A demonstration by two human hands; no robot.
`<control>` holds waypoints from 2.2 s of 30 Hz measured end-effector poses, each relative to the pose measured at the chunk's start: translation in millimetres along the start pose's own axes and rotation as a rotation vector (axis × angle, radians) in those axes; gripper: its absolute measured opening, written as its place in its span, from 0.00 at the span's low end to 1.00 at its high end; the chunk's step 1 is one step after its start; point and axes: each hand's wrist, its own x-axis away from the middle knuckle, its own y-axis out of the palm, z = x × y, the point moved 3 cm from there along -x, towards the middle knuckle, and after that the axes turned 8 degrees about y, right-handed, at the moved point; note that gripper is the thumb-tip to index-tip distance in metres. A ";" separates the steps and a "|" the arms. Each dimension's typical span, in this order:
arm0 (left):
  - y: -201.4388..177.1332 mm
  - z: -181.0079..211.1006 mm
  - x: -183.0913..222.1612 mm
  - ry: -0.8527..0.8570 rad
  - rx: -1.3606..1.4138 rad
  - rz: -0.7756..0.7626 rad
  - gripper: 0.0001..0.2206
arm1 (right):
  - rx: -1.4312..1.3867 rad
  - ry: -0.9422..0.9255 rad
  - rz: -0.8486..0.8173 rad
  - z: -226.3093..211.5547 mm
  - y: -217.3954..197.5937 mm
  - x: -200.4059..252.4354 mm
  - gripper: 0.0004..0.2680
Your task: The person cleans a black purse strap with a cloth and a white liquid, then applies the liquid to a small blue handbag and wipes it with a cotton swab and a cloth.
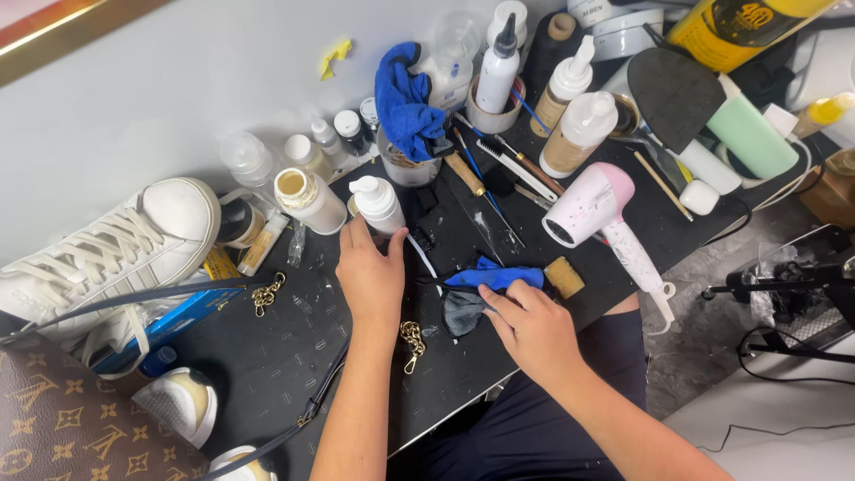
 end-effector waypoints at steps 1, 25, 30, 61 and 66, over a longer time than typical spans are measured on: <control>1.2 0.6 -1.0 -0.011 -0.005 0.004 0.23 | -0.020 -0.013 0.030 -0.3 0.2 0.4 0.11; -86.9 -12.9 137.0 0.039 -0.175 -0.046 0.09 | -0.144 0.051 0.161 16.4 25.1 -22.2 0.14; -92.5 -10.0 141.6 0.110 -0.172 0.042 0.13 | -0.136 0.017 0.133 18.9 26.3 -18.6 0.13; -137.9 -2.7 138.5 0.234 -0.028 -0.082 0.20 | -0.417 -0.371 -0.251 -66.4 35.5 -1.4 0.06; -137.5 -18.2 133.5 0.179 -0.113 -0.153 0.15 | -0.471 -0.177 -0.295 -51.1 34.7 -6.0 0.07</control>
